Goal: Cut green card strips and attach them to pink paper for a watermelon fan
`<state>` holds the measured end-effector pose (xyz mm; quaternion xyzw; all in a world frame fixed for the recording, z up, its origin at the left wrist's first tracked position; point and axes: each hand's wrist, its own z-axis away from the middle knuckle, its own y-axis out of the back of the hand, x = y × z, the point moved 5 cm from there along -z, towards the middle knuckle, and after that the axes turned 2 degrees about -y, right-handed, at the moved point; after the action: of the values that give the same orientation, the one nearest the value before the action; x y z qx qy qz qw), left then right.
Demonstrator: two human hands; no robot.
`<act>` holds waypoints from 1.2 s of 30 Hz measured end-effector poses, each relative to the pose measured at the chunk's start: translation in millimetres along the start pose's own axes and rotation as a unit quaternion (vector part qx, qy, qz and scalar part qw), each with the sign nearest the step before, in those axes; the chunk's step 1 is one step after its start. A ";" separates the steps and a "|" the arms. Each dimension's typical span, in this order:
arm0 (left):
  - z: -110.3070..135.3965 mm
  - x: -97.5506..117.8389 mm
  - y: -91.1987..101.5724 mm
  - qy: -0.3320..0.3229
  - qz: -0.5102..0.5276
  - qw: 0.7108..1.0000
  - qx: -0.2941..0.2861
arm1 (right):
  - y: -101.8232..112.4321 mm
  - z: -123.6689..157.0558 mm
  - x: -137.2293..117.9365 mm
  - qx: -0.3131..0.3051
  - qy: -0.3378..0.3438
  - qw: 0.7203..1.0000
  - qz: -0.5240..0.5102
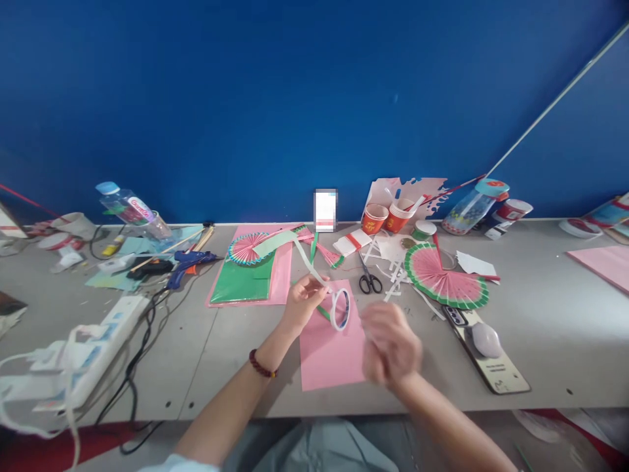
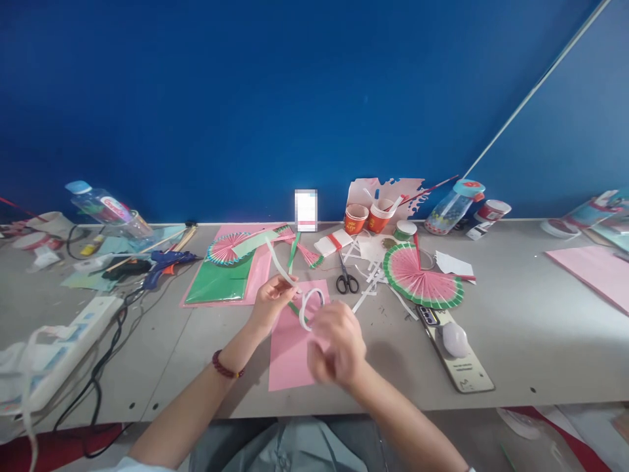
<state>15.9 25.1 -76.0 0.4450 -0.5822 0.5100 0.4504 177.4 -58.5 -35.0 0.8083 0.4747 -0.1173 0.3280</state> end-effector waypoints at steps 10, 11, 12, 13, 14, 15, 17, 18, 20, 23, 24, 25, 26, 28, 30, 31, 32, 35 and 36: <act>-0.6 4.1 -2.0 -0.004 -0.006 1.000 -0.003 | -33.8 -18.0 35.4 -0.075 -0.225 0.971 -0.038; -0.5 4.3 -2.0 -0.005 -0.003 1.000 -0.006 | -36.5 -17.0 36.9 -0.093 -0.245 0.964 -0.044; -0.3 4.7 -2.0 -0.006 0.000 1.000 -0.008 | -39.4 -16.0 38.4 -0.108 -0.264 0.957 -0.053; -0.1 5.2 -2.0 -0.008 0.000 1.000 -0.009 | -42.2 -15.2 39.7 -0.122 -0.282 0.950 -0.065; 0.1 5.7 -2.0 -0.009 -0.002 1.000 -0.010 | -45.3 -14.4 40.8 -0.135 -0.296 0.942 -0.080; 0.3 6.2 -2.1 -0.011 -0.006 1.000 -0.012 | -48.2 -13.8 41.6 -0.146 -0.307 0.935 -0.099; 0.3 6.8 -2.0 -0.015 -0.015 1.000 -0.014 | -52.8 -13.4 42.3 -0.159 -0.317 0.924 -0.140; 0.2 6.9 -1.8 -0.016 -0.017 1.000 -0.014 | -54.6 -13.3 42.6 -0.162 -0.318 0.920 -0.163; -0.1 7.2 -1.3 -0.020 -0.019 1.000 -0.012 | -57.4 -12.4 44.2 -0.163 -0.326 0.906 -0.215; 0.4 8.2 -2.1 -0.024 -0.020 0.999 -0.014 | -60.4 -9.7 47.8 -0.161 -0.355 0.871 -0.299; 0.9 8.6 -2.9 -0.023 -0.020 0.999 -0.017 | -60.8 -9.0 48.8 -0.161 -0.364 0.861 -0.317; 1.6 9.0 -3.8 -0.022 -0.020 0.999 -0.019 | -60.7 -8.5 49.6 -0.162 -0.372 0.854 -0.326; 2.2 9.4 -4.5 -0.021 -0.021 0.999 -0.019 | -60.2 -8.3 50.2 -0.164 -0.377 0.851 -0.327; 3.4 9.8 -5.7 -0.019 -0.021 0.999 -0.018 | -58.2 -8.8 50.7 -0.165 -0.380 0.855 -0.311; 3.8 9.6 -6.1 -0.016 -0.021 1.000 -0.014 | -55.8 -10.0 50.6 -0.161 -0.376 0.864 -0.293; 3.8 9.1 -6.2 -0.014 -0.020 1.000 -0.013 | -54.9 -10.4 50.5 -0.158 -0.374 0.868 -0.285; 3.6 8.4 -6.2 -0.012 -0.020 1.000 -0.013 | -54.2 -10.7 50.5 -0.157 -0.372 0.872 -0.277; 3.0 6.7 -6.0 -0.012 -0.025 0.999 -0.016 | -53.3 -11.5 50.4 -0.157 -0.366 0.882 -0.252; 2.9 6.4 -6.0 -0.015 -0.027 0.999 -0.017 | -53.1 -11.9 50.1 -0.157 -0.362 0.887 -0.242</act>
<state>20.3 21.3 -68.8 0.4603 -0.5852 0.4808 0.4631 157.3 1.5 -73.4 0.5079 0.5162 -0.4011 0.5610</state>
